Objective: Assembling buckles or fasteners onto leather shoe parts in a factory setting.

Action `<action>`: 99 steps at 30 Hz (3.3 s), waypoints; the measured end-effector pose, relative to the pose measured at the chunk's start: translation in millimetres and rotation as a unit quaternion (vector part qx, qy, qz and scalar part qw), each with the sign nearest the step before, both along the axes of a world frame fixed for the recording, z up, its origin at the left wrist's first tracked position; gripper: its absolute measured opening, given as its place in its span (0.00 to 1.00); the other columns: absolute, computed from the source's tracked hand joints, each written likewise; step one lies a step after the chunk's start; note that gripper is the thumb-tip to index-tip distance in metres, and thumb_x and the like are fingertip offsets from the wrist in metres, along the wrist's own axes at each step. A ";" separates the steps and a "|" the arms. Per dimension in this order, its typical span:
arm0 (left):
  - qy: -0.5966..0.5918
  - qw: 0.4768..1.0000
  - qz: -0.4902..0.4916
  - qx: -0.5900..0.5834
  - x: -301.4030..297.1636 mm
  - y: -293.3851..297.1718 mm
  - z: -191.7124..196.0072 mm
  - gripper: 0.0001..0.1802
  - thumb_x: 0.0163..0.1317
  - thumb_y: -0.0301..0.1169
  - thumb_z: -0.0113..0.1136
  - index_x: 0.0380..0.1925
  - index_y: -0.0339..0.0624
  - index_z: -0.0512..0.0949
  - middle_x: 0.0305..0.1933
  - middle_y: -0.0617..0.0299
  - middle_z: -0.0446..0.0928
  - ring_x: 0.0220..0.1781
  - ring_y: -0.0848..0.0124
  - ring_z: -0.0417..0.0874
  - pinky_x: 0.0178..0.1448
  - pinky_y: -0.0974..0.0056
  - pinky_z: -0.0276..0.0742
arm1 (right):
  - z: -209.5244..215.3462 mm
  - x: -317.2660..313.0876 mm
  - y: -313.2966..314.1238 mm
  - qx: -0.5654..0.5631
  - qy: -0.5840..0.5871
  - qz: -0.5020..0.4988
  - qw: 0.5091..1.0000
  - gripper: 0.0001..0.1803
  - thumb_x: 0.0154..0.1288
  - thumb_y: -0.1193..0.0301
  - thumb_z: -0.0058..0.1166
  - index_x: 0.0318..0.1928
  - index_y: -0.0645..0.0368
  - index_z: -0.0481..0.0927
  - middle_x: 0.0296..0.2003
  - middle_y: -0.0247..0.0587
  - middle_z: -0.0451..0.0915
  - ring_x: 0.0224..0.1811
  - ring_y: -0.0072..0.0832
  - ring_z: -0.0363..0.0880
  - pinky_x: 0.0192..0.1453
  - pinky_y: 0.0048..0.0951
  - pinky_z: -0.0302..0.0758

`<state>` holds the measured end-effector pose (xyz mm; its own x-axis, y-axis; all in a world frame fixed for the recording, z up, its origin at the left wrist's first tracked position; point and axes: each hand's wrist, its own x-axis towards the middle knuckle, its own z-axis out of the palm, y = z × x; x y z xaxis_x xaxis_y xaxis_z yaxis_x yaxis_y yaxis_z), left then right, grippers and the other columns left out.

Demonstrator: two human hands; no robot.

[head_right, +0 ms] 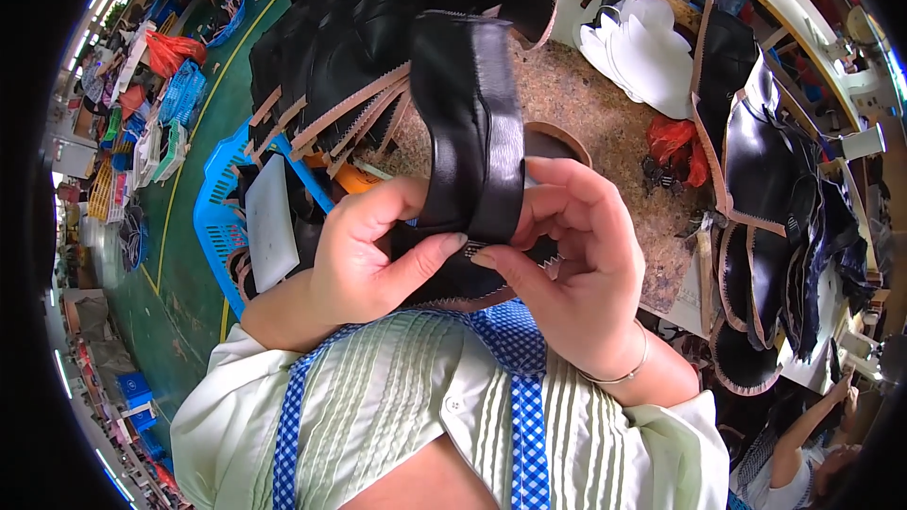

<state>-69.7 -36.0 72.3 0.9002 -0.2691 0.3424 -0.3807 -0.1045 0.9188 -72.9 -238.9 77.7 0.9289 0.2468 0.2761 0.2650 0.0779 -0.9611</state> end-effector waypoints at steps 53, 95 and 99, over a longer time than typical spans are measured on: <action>-0.389 0.886 0.057 0.246 -9.5 4.1 38.7 0.16 0.43 0.21 0.62 0.35 0.22 0.78 0.40 0.42 0.79 0.39 0.51 0.84 0.47 0.51 0.85 | 13.9 11.2 2.6 -0.222 -0.442 -0.048 0.868 0.17 0.49 0.80 0.61 0.41 0.70 0.74 0.38 0.56 0.82 0.40 0.47 0.84 0.49 0.46 0.82; -0.449 0.809 0.089 0.370 37.2 -3.1 66.1 0.15 0.53 0.32 0.71 0.40 0.43 0.79 0.47 0.55 0.82 0.55 0.53 0.82 0.66 0.42 0.68 | 49.5 37.2 -30.4 -0.385 -0.348 -0.136 0.844 0.10 0.49 0.78 0.64 0.36 0.61 0.82 0.32 0.44 0.82 0.32 0.40 0.83 0.36 0.35 0.81; -0.563 0.719 0.255 0.317 40.3 36.3 74.6 0.31 0.59 0.27 0.67 0.61 0.33 0.66 0.65 0.40 0.66 0.69 0.42 0.68 0.73 0.42 0.63 | 103.6 84.7 -111.3 -0.358 -0.140 -0.307 0.871 0.17 0.57 0.71 0.69 0.45 0.67 0.82 0.38 0.38 0.85 0.38 0.23 0.82 0.45 0.25 0.77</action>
